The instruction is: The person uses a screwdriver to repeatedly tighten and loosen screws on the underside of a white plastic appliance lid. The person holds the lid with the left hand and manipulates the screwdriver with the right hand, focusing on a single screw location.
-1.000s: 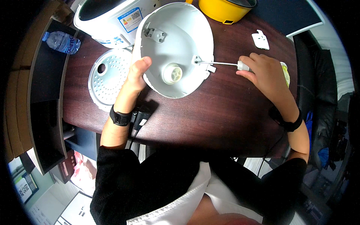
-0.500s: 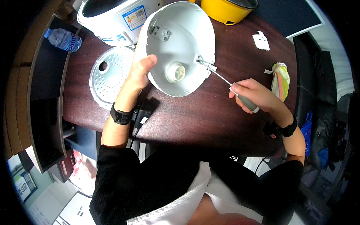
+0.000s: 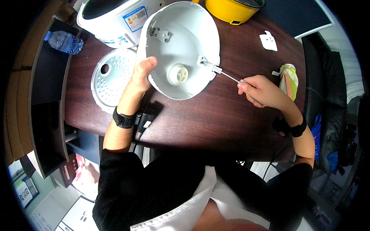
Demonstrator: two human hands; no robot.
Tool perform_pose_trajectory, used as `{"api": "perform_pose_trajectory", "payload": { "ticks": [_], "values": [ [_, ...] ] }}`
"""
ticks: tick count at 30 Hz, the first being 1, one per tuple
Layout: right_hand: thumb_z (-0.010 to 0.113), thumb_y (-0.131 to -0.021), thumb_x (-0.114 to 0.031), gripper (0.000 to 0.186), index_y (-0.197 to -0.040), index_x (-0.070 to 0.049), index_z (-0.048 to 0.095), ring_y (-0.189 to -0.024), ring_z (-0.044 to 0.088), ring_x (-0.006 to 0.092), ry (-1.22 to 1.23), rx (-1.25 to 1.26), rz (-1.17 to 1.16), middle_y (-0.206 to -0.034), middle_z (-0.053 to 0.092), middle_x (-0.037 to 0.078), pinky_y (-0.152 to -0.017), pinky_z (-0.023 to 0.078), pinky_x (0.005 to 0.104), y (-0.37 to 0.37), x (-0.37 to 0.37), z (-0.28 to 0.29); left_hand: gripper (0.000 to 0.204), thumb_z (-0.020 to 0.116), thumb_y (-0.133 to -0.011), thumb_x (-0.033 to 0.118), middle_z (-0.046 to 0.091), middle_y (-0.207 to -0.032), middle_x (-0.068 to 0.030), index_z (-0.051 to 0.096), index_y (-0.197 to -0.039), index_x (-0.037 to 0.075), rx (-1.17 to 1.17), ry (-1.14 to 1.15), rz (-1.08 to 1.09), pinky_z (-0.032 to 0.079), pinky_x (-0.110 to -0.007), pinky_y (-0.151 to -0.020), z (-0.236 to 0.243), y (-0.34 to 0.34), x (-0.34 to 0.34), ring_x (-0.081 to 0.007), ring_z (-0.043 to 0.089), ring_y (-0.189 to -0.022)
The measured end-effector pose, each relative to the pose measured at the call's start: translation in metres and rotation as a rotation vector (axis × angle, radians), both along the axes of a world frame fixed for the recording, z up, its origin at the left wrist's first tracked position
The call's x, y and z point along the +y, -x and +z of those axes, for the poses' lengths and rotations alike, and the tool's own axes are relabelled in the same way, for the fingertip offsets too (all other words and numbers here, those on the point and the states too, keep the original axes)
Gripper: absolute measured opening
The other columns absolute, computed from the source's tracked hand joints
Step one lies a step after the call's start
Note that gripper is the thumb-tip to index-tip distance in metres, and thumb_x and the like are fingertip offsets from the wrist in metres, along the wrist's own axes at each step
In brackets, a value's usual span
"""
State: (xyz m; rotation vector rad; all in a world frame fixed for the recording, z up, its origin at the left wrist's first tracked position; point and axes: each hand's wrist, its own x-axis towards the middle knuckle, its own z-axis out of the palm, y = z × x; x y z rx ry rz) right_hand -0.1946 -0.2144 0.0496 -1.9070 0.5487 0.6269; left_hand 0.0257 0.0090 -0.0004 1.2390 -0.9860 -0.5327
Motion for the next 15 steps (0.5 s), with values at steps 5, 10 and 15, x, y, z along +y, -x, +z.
{"api": "perform_pose_trajectory", "payload": {
  "ticks": [5,10,15],
  "values": [
    [0.037,-0.096,-0.04,0.042,-0.086,-0.002,0.05,-0.036,0.038,0.006,-0.584,0.121,-0.272,-0.05,0.042,-0.002,-0.033,0.03,0.0209,0.006,0.009,-0.007,0.07,0.036,-0.082,0.046,0.047,-0.123,-0.018,0.033,-0.131,-0.003,-0.007,0.003,-0.016,0.039,-0.038,-0.095,-0.003,-0.001,0.003,-0.0254,0.047,-0.113],
    [0.031,-0.096,-0.044,0.047,-0.092,-0.002,0.05,-0.036,0.037,0.0052,-0.936,0.174,-0.436,-0.052,0.044,-0.002,-0.032,0.029,0.0205,0.008,0.021,-0.012,0.087,0.054,-0.068,0.049,0.042,-0.122,-0.0174,0.024,-0.135,0.001,0.222,-0.053,0.018,0.038,-0.038,-0.092,0.011,0.005,0.0,-0.0259,0.044,-0.112],
    [0.04,-0.094,-0.042,0.043,-0.087,-0.001,0.053,-0.039,0.042,0.0084,-0.54,0.077,-0.286,-0.051,0.046,0.0,-0.035,0.034,0.0237,0.007,0.02,-0.008,0.083,0.052,-0.07,0.047,0.043,-0.122,-0.0169,0.026,-0.134,0.001,0.182,-0.028,0.042,0.038,-0.037,-0.092,0.012,0.004,-0.003,-0.0252,0.045,-0.111]
  ]
}}
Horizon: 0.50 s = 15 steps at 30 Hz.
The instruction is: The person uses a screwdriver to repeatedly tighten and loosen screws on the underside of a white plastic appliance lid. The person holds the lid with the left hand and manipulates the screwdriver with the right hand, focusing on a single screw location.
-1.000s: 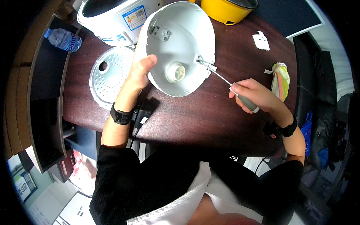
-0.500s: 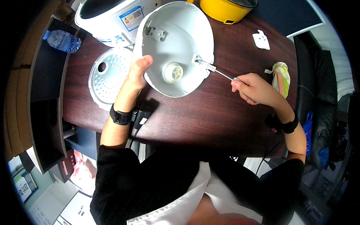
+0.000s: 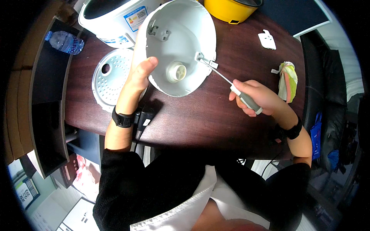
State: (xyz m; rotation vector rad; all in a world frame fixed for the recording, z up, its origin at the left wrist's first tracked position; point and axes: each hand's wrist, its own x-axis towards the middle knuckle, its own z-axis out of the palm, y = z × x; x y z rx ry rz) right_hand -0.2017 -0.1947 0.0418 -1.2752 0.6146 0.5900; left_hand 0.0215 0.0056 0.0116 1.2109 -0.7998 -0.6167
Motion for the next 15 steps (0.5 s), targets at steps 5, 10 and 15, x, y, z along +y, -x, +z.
{"api": "perform_pose_trajectory", "payload": {
  "ticks": [5,10,15],
  "values": [
    [0.054,-0.087,-0.036,0.036,-0.077,-0.001,0.056,-0.052,0.056,0.0324,1.094,-0.354,0.296,-0.057,0.054,0.018,-0.052,0.043,0.0396,-0.002,-0.005,0.0,0.079,0.05,-0.073,0.046,0.044,-0.122,-0.0163,0.027,-0.133,0.001,-0.015,-0.002,0.014,0.039,-0.036,-0.092,0.0,0.0,0.0,-0.0245,0.045,-0.111],
    [0.055,-0.085,-0.037,0.037,-0.077,-0.001,0.055,-0.062,0.058,0.0382,1.378,-0.471,0.405,-0.063,0.057,0.02,-0.055,0.045,0.0444,-0.012,-0.015,0.007,0.075,0.048,-0.075,0.044,0.045,-0.121,-0.0158,0.029,-0.133,0.001,-0.036,-0.032,0.026,0.039,-0.035,-0.092,-0.001,-0.002,0.005,-0.0238,0.046,-0.111],
    [0.046,-0.091,-0.042,0.044,-0.077,-0.001,0.053,-0.043,0.052,0.0229,0.634,-0.175,0.299,-0.054,0.052,0.009,-0.04,0.04,0.033,-0.011,-0.018,-0.004,0.071,0.046,-0.077,0.043,0.046,-0.121,-0.0152,0.03,-0.132,0.001,-0.033,-0.065,0.021,0.039,-0.035,-0.092,-0.003,0.0,0.009,-0.0232,0.047,-0.11]
  ]
}}
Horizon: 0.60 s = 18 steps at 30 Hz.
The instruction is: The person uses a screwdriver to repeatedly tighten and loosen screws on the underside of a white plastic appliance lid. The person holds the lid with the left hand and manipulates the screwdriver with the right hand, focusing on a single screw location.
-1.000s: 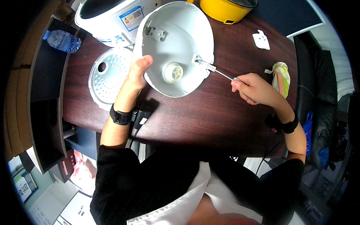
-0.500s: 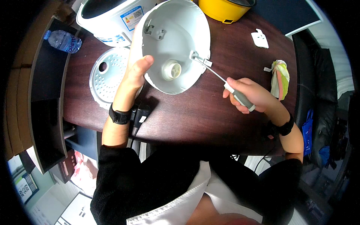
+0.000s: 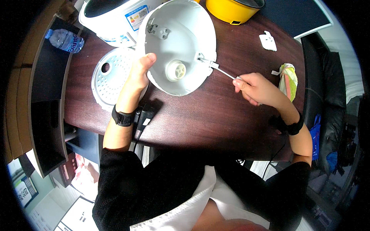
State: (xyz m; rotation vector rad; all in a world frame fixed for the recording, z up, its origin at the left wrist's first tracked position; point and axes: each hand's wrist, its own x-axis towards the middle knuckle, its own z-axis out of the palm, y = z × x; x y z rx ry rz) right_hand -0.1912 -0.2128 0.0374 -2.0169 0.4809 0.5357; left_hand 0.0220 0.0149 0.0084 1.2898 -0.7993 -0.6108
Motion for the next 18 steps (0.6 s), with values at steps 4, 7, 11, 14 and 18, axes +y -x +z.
{"api": "perform_pose_trajectory", "payload": {
  "ticks": [4,7,11,14,18],
  "values": [
    [0.036,-0.096,-0.037,0.042,-0.081,-0.001,0.051,-0.033,0.039,0.0065,-0.753,0.223,-0.326,-0.049,0.043,-0.002,-0.031,0.033,0.0195,0.003,0.011,0.005,0.084,0.055,-0.07,0.043,0.043,-0.122,-0.0161,0.023,-0.137,0.003,0.071,-0.036,-0.004,0.038,-0.033,-0.091,0.001,0.001,0.001,-0.0238,0.044,-0.111],
    [0.038,-0.095,-0.04,0.043,-0.081,-0.001,0.052,-0.034,0.039,0.0067,-0.818,0.242,-0.395,-0.049,0.043,-0.002,-0.032,0.032,0.0203,0.006,0.014,0.006,0.079,0.053,-0.071,0.042,0.045,-0.12,-0.0161,0.027,-0.134,0.002,0.014,0.012,-0.017,0.039,-0.033,-0.09,0.001,-0.001,-0.002,-0.0236,0.046,-0.11],
    [0.049,-0.089,-0.038,0.039,-0.081,-0.001,0.056,-0.042,0.049,0.0235,0.099,-0.105,-0.056,-0.055,0.052,0.01,-0.042,0.04,0.0334,0.008,0.009,0.002,0.066,0.046,-0.077,0.042,0.051,-0.116,-0.0164,0.039,-0.125,-0.002,-0.046,0.07,-0.015,0.042,-0.034,-0.088,-0.007,-0.004,-0.003,-0.0235,0.051,-0.105],
    [0.057,-0.085,-0.035,0.035,-0.08,-0.001,0.058,-0.054,0.055,0.0354,0.551,-0.3,0.114,-0.061,0.056,0.019,-0.052,0.043,0.0416,0.006,0.006,0.011,0.082,0.053,-0.068,0.038,0.043,-0.122,-0.0148,0.024,-0.136,0.003,-0.023,0.004,-0.06,0.038,-0.033,-0.091,0.006,-0.002,-0.004,-0.0235,0.045,-0.109],
    [0.057,-0.085,-0.035,0.035,-0.077,-0.001,0.058,-0.053,0.056,0.0338,0.694,-0.371,0.186,-0.058,0.056,0.018,-0.052,0.044,0.041,0.005,0.004,0.01,0.081,0.052,-0.07,0.038,0.045,-0.12,-0.0152,0.023,-0.136,0.003,0.06,0.04,-0.077,0.04,-0.033,-0.088,-0.003,-0.004,-0.004,-0.0231,0.046,-0.107]
  ]
}}
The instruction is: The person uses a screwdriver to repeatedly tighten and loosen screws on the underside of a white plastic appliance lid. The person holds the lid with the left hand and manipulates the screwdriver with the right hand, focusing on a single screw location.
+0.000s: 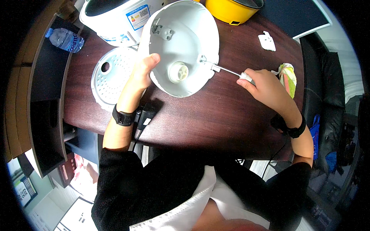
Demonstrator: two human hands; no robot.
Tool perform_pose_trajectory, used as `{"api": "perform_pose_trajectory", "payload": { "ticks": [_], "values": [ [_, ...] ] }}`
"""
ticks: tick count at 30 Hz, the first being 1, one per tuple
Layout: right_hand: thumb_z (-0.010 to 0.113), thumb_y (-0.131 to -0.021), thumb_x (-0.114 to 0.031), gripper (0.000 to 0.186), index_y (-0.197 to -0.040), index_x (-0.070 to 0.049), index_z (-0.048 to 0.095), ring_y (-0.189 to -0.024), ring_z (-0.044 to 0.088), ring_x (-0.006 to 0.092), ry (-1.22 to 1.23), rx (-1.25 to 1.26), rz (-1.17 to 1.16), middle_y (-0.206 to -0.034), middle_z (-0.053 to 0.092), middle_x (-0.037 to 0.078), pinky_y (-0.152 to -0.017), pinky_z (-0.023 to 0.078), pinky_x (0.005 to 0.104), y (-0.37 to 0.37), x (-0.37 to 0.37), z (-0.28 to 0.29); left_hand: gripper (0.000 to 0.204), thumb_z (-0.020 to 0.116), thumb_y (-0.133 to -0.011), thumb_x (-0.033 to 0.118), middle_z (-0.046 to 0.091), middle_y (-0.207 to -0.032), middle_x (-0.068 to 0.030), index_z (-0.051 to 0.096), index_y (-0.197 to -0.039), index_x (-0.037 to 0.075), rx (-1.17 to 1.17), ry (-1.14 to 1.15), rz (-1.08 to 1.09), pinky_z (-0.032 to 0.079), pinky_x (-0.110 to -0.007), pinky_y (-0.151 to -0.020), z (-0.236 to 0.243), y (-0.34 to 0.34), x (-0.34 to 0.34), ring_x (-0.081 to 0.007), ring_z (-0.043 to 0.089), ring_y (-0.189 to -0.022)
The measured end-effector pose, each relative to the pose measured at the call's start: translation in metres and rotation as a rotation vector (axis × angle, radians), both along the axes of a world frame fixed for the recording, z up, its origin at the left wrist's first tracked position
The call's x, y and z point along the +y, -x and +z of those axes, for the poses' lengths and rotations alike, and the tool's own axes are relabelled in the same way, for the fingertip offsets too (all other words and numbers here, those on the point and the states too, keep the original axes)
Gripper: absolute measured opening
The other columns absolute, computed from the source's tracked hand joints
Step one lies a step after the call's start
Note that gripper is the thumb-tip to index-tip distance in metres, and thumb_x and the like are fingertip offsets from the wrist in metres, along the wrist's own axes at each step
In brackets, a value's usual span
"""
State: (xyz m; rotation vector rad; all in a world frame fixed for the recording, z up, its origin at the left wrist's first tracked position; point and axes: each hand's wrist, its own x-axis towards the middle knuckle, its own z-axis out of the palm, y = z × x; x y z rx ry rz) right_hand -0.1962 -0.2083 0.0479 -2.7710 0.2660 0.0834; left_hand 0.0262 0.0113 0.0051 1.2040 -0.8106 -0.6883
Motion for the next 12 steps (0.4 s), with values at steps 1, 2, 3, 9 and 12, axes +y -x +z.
{"api": "perform_pose_trajectory", "payload": {
  "ticks": [1,2,3,9,12],
  "values": [
    [0.056,-0.086,-0.036,0.036,-0.076,-0.001,0.057,-0.05,0.056,0.0317,-0.001,0.023,0.009,-0.057,0.056,0.017,-0.05,0.044,0.0398,-0.001,0.001,0.0,0.08,0.052,-0.071,0.038,0.045,-0.119,-0.0153,0.022,-0.137,0.002,0.017,-0.001,0.006,0.041,-0.033,-0.087,-0.001,0.0,0.0,-0.023,0.047,-0.106],
    [0.053,-0.087,-0.036,0.037,-0.076,-0.001,0.056,-0.046,0.054,0.0276,-0.197,0.157,-0.067,-0.056,0.055,0.014,-0.047,0.043,0.0374,-0.002,0.002,0.0,0.08,0.052,-0.071,0.038,0.045,-0.118,-0.0154,0.022,-0.137,0.002,0.035,-0.002,0.008,0.042,-0.033,-0.086,-0.001,0.001,0.0,-0.0229,0.048,-0.105],
    [0.051,-0.089,-0.037,0.039,-0.075,-0.001,0.055,-0.043,0.052,0.0235,-0.393,0.289,-0.143,-0.055,0.054,0.012,-0.043,0.041,0.0349,-0.002,0.003,-0.001,0.08,0.052,-0.072,0.037,0.046,-0.118,-0.0155,0.022,-0.137,0.002,0.04,-0.008,0.012,0.042,-0.034,-0.086,0.0,0.002,0.0,-0.0229,0.048,-0.105],
    [0.037,-0.094,-0.043,0.045,-0.086,-0.001,0.05,-0.036,0.042,0.0082,-1.479,0.582,-0.509,-0.051,0.044,-0.001,-0.031,0.033,0.0224,0.004,0.016,0.001,0.079,0.052,-0.073,0.038,0.045,-0.12,-0.0163,0.022,-0.137,0.003,0.103,-0.065,0.013,0.042,-0.035,-0.088,0.002,0.006,0.003,-0.0248,0.048,-0.107],
    [0.036,-0.093,-0.047,0.048,-0.092,-0.001,0.048,-0.035,0.04,0.0084,-1.585,0.586,-0.492,-0.051,0.044,0.0,-0.031,0.032,0.0229,0.009,0.013,-0.008,0.08,0.053,-0.073,0.038,0.044,-0.121,-0.0165,0.021,-0.137,0.003,0.088,-0.049,0.004,0.042,-0.035,-0.089,0.001,0.005,0.003,-0.0252,0.047,-0.108]
  ]
}}
